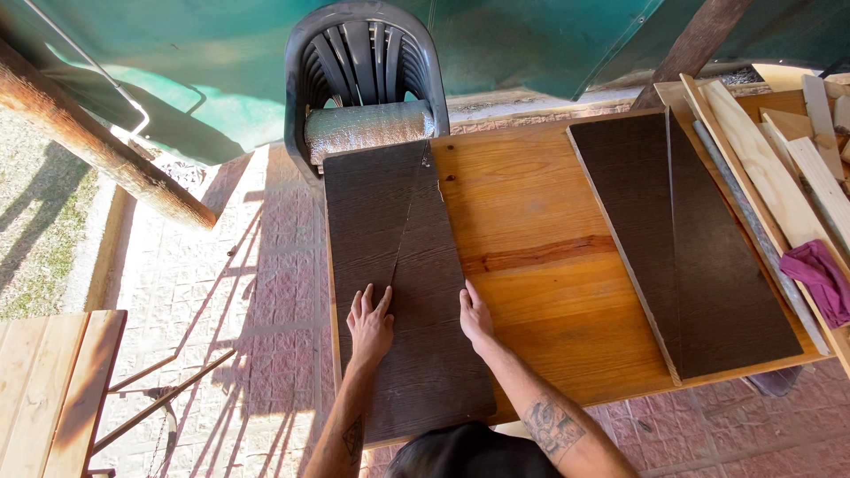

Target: The person wipes dark wood panels on a workbench using a purple cloth. They handle the panels one at a time, wiping each surface, then flipping and repositioning them on the table.

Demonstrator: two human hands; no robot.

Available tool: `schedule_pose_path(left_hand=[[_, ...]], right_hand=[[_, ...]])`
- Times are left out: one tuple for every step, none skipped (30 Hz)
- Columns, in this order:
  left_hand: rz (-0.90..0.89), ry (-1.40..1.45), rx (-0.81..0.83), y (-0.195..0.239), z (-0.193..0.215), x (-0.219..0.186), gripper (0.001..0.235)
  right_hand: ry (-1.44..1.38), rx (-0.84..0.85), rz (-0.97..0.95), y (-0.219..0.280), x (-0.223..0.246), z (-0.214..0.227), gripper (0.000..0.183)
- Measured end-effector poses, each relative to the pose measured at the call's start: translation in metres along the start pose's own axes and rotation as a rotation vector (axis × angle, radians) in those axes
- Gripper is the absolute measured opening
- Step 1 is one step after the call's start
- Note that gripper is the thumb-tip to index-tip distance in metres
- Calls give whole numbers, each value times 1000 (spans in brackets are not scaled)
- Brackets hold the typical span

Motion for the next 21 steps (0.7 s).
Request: schedule_pose_path(left_hand=[[0, 0, 1, 0, -1, 2, 80], [-1, 0, 0, 0, -2, 4, 80], [-3, 0, -4, -2, -2, 5, 80], [-5, 1, -4, -1, -1, 5, 80], [1, 12, 5, -1, -1, 6, 80], [7, 23, 14, 0, 0, 7, 80], [11, 23, 14, 0, 2, 8, 80], [5, 10, 14, 1, 3, 8, 80], [-2, -3, 13, 1, 4, 8, 80], [0, -4, 13, 2, 5, 7, 80], [-3, -18, 15, 2, 6, 6, 81], [-6, -33, 16, 3, 8, 5, 81], [-5, -33, 16, 3, 8, 5, 81], [-5, -34, 16, 2, 8, 4, 81], [-7, -35, 14, 0, 9, 4, 81], [-8, -36, 13, 0, 11, 4, 81], [-8, -40, 19, 1, 11, 4, 81], [-8, -43, 26, 1, 11, 3, 81], [-11, -44, 26, 2, 12, 2, 81], [-10, -46, 30, 2, 12, 2, 81], [-8, -48, 33, 2, 12, 1, 82]], right_hand=[[0, 0, -1, -8, -10, -5, 64], [19, -3, -3, -16, -20, -10, 64], [37, -6, -3, -25, -29, -14, 63], [36, -8, -2, -21, -27, -15, 63], [55, -37, 37, -16, -22, -16, 62], [74, -67, 77, -11, -17, -16, 61], [75, -63, 77, -16, -22, -20, 61], [125, -73, 72, -20, -27, -23, 64], [173, -84, 68, -24, -32, -26, 68], [173, -81, 68, -25, -30, -22, 68], [237, -67, 63, -27, -27, -18, 71], [300, -52, 57, -28, -24, -15, 75], [300, -51, 57, -40, -31, -14, 75], [398, -32, 67, -52, -38, -14, 76], [495, -14, 78, -64, -44, -13, 78], [493, -15, 79, -59, -33, -9, 78], [417, 19, 60, -54, -24, -6, 80], [341, 54, 42, -48, -14, -2, 82], [340, 51, 42, -51, -17, -1, 82], [319, 63, 39, -54, -19, -1, 81], [298, 75, 37, -57, -21, -2, 80]])
Point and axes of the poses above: each hand's wrist, its own y-axis away from the middle knuckle, its own z-axis out of the back of the hand, x = y × z, the point moved 5 cm from there along -y, towards the middle knuckle, and after that the axes turned 4 degrees about z, right-handed, at the moved point
